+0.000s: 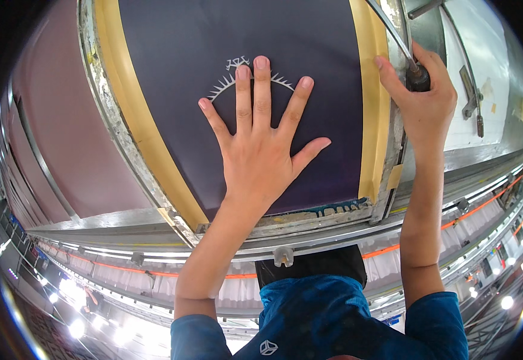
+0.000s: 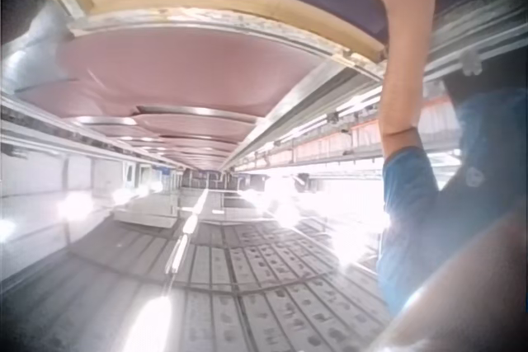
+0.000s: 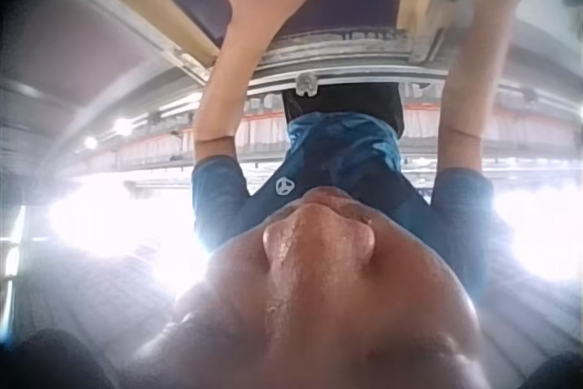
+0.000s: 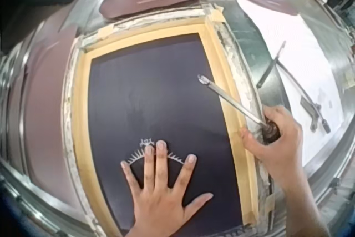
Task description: The person assembles a rectangular frame by applying tape to a purple panel, aligning it with a metal frame, and securing it with a screwdriver. The person repeatedly adjusts the frame and uses a metal bar to tighten components.
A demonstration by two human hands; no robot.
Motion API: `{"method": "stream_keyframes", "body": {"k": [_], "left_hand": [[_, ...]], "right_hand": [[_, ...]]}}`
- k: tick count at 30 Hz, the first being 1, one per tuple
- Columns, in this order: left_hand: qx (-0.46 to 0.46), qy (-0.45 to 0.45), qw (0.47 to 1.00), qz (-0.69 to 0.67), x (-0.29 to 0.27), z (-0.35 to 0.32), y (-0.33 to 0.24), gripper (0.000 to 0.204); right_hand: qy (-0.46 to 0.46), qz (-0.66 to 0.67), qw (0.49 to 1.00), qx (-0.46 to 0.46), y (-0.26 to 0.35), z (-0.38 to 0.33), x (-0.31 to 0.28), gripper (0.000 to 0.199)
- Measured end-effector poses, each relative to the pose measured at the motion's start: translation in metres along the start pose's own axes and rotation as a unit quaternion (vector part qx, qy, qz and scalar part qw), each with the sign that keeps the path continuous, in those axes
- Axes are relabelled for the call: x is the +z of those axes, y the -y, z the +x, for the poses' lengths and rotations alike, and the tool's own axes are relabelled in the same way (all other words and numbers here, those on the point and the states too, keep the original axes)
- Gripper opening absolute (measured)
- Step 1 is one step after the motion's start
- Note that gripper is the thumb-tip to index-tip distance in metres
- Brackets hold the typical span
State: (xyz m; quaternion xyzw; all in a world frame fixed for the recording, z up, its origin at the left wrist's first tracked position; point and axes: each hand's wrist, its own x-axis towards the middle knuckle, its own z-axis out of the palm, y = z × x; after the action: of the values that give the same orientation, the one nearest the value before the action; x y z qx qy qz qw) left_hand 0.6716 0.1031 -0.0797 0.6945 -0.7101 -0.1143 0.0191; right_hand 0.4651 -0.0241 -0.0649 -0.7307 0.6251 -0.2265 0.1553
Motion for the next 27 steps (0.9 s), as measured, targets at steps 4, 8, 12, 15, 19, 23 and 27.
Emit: {"method": "stream_keyframes", "body": {"k": [4,8,12,15,19,23,27], "left_hand": [[0.007,-0.010,1.000,0.003,0.003,-0.002,0.000,0.085],[0.013,-0.015,1.000,0.005,0.000,-0.001,0.000,0.083],[0.023,-0.032,0.999,0.002,0.000,-0.001,-0.002,0.081],[0.041,-0.047,0.998,-0.003,0.000,0.000,-0.001,0.080],[0.096,-0.004,0.994,0.042,0.003,-0.024,-0.001,0.080],[0.152,0.068,0.978,-0.123,-0.032,-0.065,-0.027,0.057],[0.236,0.070,0.943,-0.223,-0.055,-0.079,-0.066,0.026]], "right_hand": [[-0.015,0.010,1.000,0.000,-0.001,-0.002,0.001,0.049],[-0.022,-0.004,1.000,-0.022,-0.001,-0.002,0.001,0.049],[-0.029,-0.013,0.999,-0.021,0.001,-0.007,-0.002,0.052],[0.012,-0.006,0.999,0.036,0.009,-0.020,-0.019,0.053],[0.031,0.046,0.996,0.066,0.012,-0.084,-0.063,0.047],[0.115,0.169,0.933,0.297,0.014,-0.188,-0.127,0.035],[0.079,0.216,0.924,0.307,0.008,-0.283,-0.154,0.032]]}}
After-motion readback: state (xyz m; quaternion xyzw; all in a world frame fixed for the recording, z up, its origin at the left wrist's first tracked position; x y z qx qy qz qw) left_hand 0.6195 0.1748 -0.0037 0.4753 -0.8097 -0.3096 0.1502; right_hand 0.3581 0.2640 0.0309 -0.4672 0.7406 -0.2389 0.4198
